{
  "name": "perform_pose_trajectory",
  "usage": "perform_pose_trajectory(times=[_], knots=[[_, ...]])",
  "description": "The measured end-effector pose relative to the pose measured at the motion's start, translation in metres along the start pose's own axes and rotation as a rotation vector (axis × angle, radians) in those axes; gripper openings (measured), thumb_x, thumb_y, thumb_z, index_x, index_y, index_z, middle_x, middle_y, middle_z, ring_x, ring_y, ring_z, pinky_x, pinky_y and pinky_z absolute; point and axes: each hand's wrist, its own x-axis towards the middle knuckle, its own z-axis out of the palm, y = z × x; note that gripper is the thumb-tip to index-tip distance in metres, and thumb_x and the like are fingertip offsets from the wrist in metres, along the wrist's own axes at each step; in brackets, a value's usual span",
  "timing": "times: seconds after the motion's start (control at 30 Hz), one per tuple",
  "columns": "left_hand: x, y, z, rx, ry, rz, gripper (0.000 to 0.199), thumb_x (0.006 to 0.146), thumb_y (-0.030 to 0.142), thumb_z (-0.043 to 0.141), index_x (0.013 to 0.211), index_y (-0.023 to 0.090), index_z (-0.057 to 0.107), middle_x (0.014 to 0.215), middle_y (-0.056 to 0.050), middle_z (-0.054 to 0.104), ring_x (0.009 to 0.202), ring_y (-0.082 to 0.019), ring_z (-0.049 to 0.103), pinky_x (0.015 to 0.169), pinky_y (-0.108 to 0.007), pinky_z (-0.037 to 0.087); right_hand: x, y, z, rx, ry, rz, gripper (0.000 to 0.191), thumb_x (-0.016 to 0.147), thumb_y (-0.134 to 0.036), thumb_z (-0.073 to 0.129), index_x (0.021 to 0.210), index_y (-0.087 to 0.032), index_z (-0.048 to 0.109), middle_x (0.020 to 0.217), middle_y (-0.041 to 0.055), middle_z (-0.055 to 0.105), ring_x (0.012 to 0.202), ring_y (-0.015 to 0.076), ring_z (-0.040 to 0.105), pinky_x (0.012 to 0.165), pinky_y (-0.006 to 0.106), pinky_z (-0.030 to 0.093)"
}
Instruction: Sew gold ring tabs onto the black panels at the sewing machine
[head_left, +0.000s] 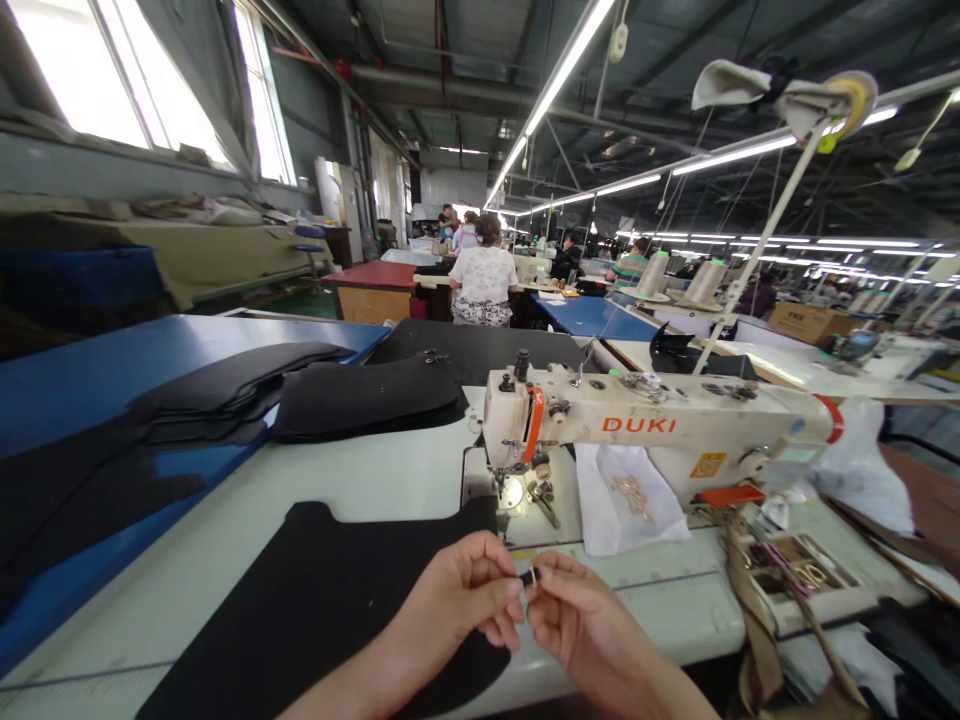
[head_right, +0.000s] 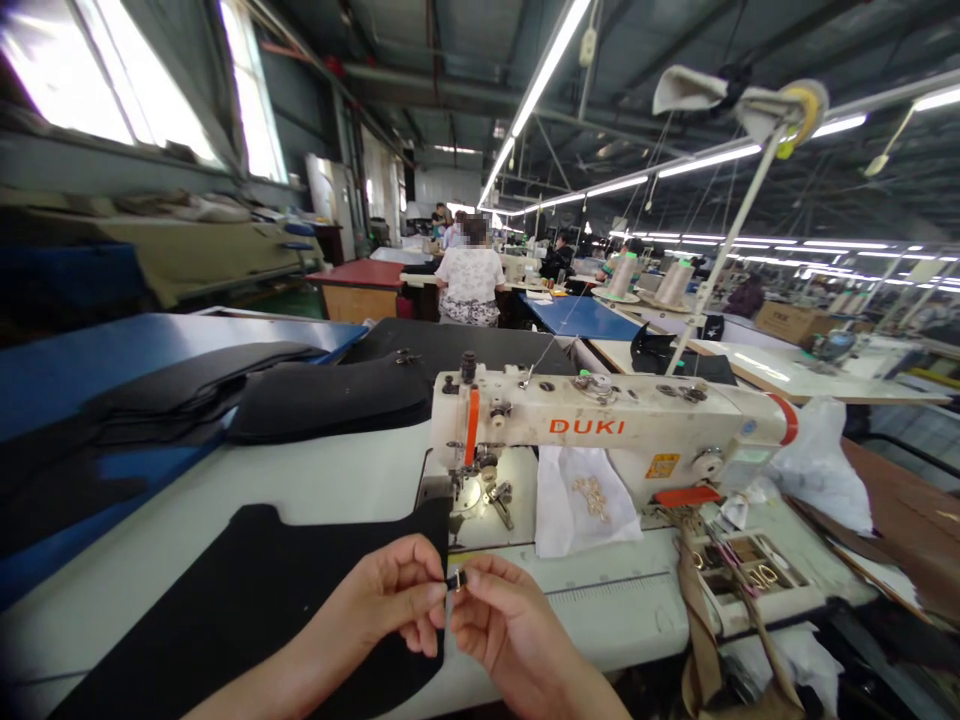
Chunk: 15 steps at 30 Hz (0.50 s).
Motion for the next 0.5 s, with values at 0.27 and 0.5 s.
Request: perform_pose_trajectory(times=[0.27,0.5], knots=[[-0.006,0.001,-0.008,0.097,0.042,0.004,0.039,0.065,0.041,0.076,0.075,0.017,0.047,0.053,0.003,0.065,0.04,-0.009,0.06,0.039,-0.014,0.036,0.004,0.008,0.003,-0.375,0.016,-0.336,0.032,0.069,-0.045,0.076,0.079,-0.015,0.071,0.064,0.0027,0.067,0.063,0.0124,0.063,0.062,0.023,0.047],[-0.012,-0.001,-0.014,0.063,0.038,0.002,0.045,0.065,0.055,0.073,0.077,0.017,0.051,0.057,-0.001,0.067,0.043,-0.011,0.06,0.041,-0.017,0.039,0.013,0.016,0.004,-0.281,-0.039,-0.221,0.033,0.056,-0.037,0.086,0.071,-0.014,0.068,0.058,0.0017,0.067,0.052,0.011,0.061,0.055,0.022,0.046]])
